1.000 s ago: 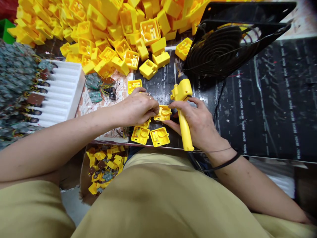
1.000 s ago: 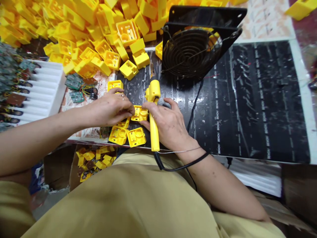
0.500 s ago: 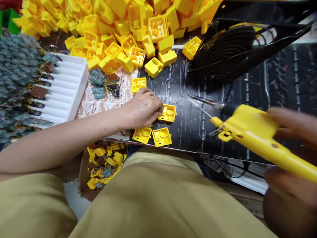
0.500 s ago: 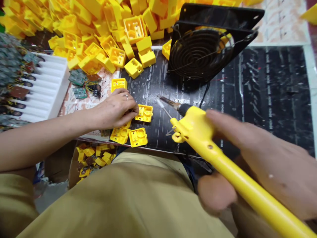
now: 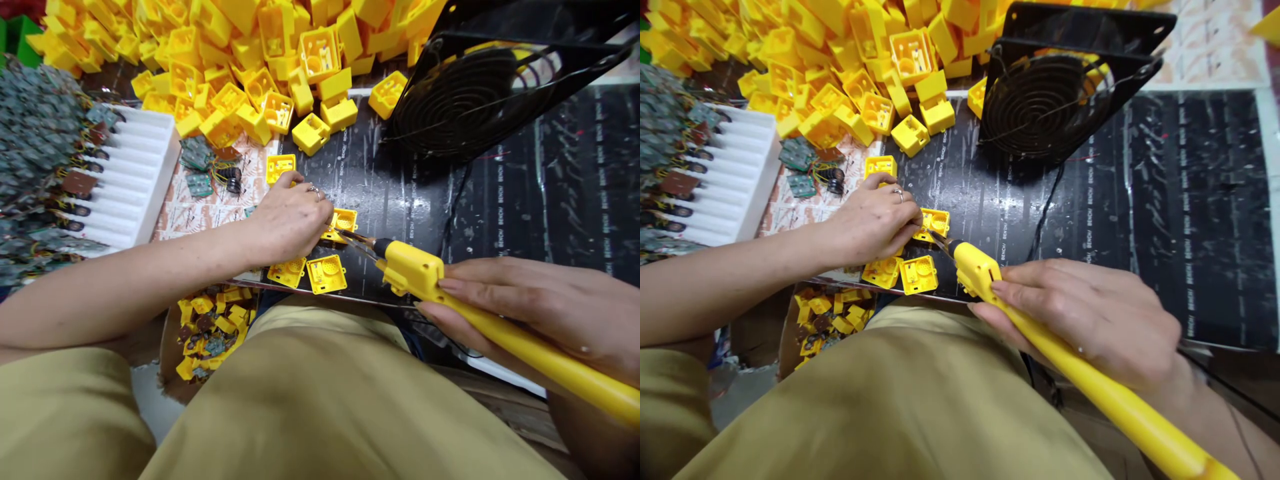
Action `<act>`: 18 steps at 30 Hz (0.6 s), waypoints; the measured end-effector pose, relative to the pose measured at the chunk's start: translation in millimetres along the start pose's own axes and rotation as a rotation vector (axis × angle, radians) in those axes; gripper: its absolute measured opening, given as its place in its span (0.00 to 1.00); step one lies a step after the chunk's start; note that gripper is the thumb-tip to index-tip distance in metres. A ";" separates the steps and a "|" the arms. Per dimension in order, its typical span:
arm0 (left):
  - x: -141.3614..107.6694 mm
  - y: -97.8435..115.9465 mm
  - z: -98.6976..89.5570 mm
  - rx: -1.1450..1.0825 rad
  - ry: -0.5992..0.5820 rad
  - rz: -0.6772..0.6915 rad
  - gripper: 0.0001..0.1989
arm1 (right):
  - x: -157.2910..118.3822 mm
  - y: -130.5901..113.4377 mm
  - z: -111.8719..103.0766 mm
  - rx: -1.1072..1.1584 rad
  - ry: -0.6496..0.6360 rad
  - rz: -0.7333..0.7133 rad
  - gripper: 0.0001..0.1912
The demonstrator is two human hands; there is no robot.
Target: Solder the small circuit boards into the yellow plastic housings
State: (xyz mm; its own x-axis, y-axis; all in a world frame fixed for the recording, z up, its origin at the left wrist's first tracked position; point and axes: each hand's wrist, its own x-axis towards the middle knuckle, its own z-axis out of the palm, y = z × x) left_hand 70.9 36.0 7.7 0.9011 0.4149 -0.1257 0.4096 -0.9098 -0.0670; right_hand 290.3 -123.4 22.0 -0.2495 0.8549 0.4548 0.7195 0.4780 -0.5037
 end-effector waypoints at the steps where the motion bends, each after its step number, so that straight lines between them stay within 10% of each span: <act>1: 0.3 0.4 -1.0 0.008 -0.011 0.002 0.12 | 1.2 4.9 0.5 -0.001 -0.006 -0.058 0.05; 8: 5.0 2.5 -4.6 0.007 -0.025 0.020 0.10 | 17.7 12.6 0.0 -0.064 -0.025 -0.301 0.04; 18: 9.9 5.1 -9.9 0.048 -0.090 0.005 0.10 | -13.0 14.7 -7.5 -0.031 0.113 0.164 0.13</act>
State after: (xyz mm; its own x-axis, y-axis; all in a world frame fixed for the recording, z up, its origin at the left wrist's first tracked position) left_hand 83.4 35.4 16.0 0.8856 0.4117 -0.2148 0.3961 -0.9112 -0.1134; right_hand 309.0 -129.0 14.2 -0.0545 0.8920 0.4488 0.7649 0.3262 -0.5554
